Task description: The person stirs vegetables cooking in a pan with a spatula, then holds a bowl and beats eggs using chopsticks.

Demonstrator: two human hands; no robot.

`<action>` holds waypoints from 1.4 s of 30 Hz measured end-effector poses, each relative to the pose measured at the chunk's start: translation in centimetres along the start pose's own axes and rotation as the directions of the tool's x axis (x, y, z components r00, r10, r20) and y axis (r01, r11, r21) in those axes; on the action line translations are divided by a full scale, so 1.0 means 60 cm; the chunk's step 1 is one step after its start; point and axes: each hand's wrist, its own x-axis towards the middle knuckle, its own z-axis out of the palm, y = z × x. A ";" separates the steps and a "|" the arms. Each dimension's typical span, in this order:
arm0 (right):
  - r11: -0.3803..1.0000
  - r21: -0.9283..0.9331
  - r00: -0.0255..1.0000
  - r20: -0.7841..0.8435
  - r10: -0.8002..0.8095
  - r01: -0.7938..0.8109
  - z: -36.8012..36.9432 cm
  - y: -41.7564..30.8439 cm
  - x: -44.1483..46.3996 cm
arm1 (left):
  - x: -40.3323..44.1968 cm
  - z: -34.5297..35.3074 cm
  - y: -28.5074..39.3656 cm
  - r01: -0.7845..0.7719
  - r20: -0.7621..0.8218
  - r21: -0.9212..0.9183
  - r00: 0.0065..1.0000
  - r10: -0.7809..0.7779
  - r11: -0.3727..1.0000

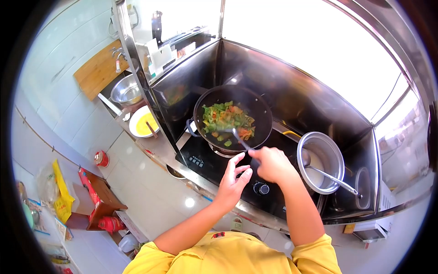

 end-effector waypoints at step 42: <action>0.982 -0.190 0.999 0.030 0.028 -0.022 -0.052 0.017 -0.002 | 0.002 0.087 0.004 -0.228 0.114 0.231 0.972 0.207 0.946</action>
